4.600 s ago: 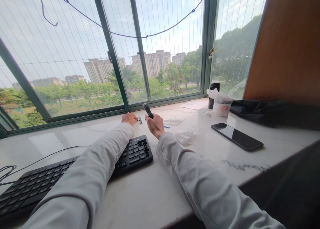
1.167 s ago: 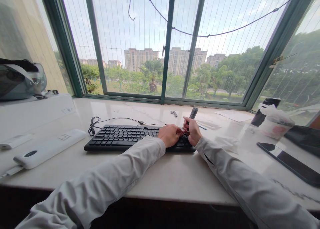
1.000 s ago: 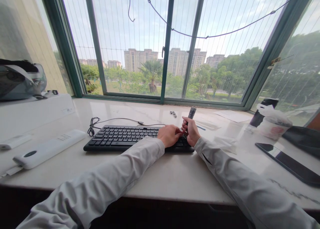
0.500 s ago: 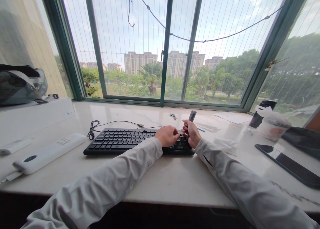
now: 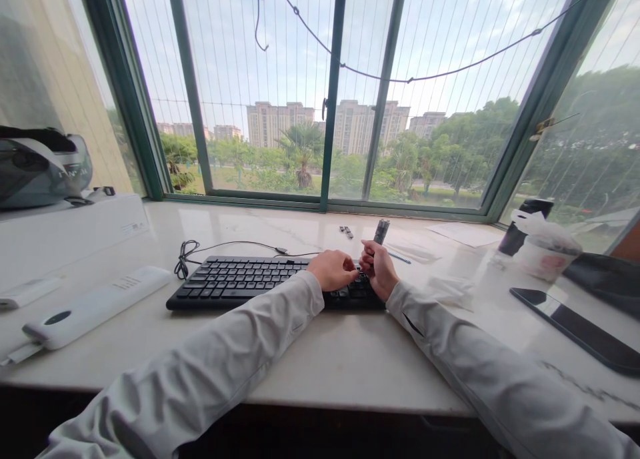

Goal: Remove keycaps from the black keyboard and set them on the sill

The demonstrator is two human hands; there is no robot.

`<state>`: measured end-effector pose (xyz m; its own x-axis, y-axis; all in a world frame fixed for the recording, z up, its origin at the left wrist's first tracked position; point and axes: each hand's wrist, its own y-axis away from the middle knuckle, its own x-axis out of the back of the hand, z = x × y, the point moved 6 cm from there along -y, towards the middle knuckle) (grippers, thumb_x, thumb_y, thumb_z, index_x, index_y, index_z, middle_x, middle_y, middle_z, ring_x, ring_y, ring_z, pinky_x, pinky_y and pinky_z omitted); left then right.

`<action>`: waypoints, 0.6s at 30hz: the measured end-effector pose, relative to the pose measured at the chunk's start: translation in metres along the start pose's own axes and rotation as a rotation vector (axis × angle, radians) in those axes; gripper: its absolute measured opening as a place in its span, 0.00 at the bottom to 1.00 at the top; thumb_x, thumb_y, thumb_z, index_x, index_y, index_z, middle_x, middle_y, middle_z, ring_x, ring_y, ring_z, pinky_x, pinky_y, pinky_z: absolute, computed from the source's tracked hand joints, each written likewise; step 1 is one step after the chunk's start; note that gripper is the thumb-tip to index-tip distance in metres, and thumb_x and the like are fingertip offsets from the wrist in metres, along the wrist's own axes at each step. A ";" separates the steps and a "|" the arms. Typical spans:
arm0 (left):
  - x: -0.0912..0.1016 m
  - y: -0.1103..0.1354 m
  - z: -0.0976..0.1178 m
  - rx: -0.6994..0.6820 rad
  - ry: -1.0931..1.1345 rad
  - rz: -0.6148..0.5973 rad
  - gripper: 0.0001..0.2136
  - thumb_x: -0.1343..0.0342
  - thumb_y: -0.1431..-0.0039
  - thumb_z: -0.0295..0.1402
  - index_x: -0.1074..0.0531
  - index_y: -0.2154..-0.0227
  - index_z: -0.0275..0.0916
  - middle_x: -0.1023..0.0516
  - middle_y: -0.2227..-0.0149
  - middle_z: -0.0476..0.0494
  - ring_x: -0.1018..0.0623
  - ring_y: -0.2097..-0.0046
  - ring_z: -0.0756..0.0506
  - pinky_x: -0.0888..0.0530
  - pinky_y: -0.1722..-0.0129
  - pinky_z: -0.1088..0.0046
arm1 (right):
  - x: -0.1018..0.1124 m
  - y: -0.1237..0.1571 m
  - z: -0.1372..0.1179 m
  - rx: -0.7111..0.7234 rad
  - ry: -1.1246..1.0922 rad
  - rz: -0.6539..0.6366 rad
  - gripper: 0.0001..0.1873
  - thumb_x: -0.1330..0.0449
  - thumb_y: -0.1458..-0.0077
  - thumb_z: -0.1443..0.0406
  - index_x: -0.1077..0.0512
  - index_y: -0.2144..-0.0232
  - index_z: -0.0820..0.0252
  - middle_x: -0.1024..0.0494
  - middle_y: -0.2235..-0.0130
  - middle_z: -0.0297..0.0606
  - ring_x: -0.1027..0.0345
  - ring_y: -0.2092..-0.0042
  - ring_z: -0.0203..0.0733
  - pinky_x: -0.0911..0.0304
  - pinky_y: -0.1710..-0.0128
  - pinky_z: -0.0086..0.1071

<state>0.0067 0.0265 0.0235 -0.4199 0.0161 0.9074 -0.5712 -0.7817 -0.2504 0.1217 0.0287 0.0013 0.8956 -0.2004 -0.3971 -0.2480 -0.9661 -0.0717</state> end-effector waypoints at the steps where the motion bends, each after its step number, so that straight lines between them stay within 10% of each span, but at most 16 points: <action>1: 0.000 0.000 0.000 -0.002 0.005 0.000 0.15 0.48 0.48 0.44 0.22 0.66 0.42 0.19 0.64 0.46 0.22 0.61 0.44 0.29 0.59 0.73 | 0.000 0.000 0.000 0.012 -0.010 -0.012 0.19 0.42 0.53 0.62 0.51 0.81 0.56 0.53 0.85 0.22 0.60 0.84 0.28 0.62 0.86 0.27; 18: -0.010 0.005 -0.002 0.184 0.090 0.008 0.17 0.45 0.51 0.53 0.20 0.64 0.53 0.19 0.63 0.50 0.22 0.59 0.43 0.30 0.62 0.72 | 0.001 0.011 -0.005 0.224 0.025 0.077 0.20 0.43 0.56 0.62 0.52 0.86 0.55 0.53 0.89 0.22 0.62 0.87 0.28 0.62 0.88 0.28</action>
<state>0.0066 0.0237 0.0129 -0.4897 0.0587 0.8699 -0.4323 -0.8828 -0.1838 0.1220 0.0167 0.0045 0.8790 -0.2784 -0.3871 -0.3891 -0.8881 -0.2449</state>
